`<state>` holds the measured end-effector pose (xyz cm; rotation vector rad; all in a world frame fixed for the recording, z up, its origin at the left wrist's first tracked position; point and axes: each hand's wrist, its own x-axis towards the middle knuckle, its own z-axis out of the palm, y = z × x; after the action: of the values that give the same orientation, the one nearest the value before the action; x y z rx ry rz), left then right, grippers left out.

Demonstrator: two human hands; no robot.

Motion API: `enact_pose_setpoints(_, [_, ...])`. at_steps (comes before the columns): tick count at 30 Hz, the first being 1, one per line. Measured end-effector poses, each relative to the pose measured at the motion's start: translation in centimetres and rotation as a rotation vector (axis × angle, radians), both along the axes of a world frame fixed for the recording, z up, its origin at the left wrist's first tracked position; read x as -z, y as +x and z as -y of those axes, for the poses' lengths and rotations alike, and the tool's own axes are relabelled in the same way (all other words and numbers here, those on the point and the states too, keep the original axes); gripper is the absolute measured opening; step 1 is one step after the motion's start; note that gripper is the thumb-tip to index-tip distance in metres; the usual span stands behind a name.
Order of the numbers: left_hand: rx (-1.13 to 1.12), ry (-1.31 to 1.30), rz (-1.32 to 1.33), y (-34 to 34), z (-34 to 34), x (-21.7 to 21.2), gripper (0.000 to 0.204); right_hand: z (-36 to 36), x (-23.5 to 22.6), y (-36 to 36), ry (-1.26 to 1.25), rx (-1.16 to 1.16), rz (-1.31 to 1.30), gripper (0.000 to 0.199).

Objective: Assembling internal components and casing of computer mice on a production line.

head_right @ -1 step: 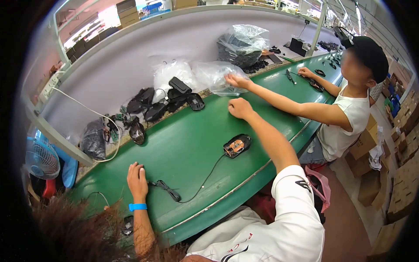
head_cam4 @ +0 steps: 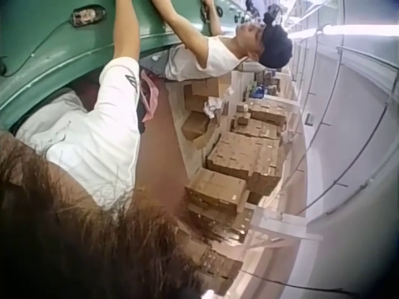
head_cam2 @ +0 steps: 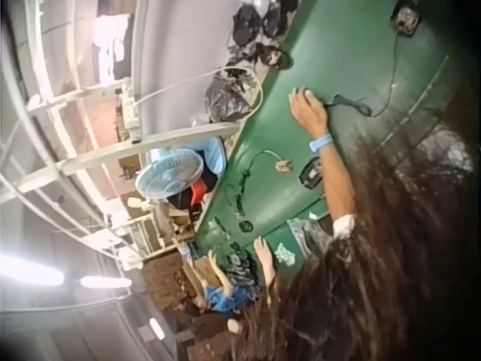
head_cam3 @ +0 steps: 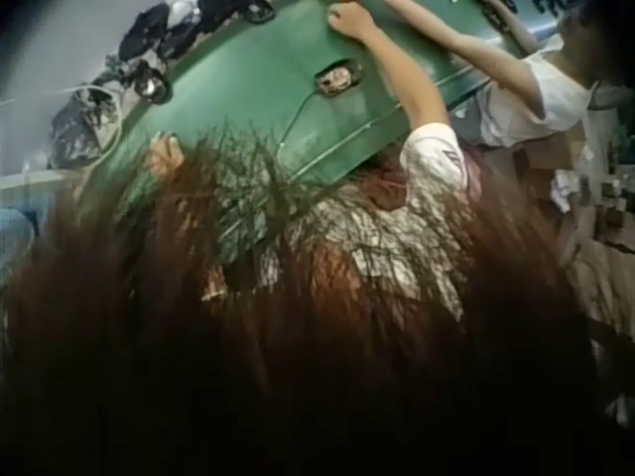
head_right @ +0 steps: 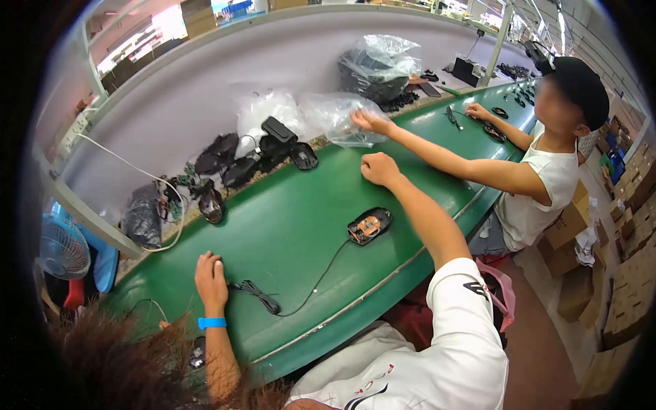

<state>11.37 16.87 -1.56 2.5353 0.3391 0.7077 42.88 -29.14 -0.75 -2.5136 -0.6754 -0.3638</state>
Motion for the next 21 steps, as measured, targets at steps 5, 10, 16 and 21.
enact_pose_setpoints(5, [0.016, 0.008, -0.043, 0.1, -0.7, -0.6, 0.026, 1.3, 1.1, 0.1, -0.06, 0.345, 0.058, 0.013])
enact_pose_setpoints(10, [0.041, 0.049, -0.096, -0.2, -0.1, -0.1, 0.031, 1.2, 1.1, 0.3, -0.08, 0.292, 0.073, 0.015])
enact_pose_setpoints(16, [0.055, 0.064, -0.117, -0.3, 0.0, -0.2, 0.033, 0.9, 1.0, 1.0, 0.024, 0.269, 0.338, 0.027])
enact_pose_setpoints(21, [0.055, 0.09, -0.132, -0.1, 0.8, -0.2, 0.035, 1.6, 1.8, 2.8, -0.109, 0.223, 0.298, 0.05])
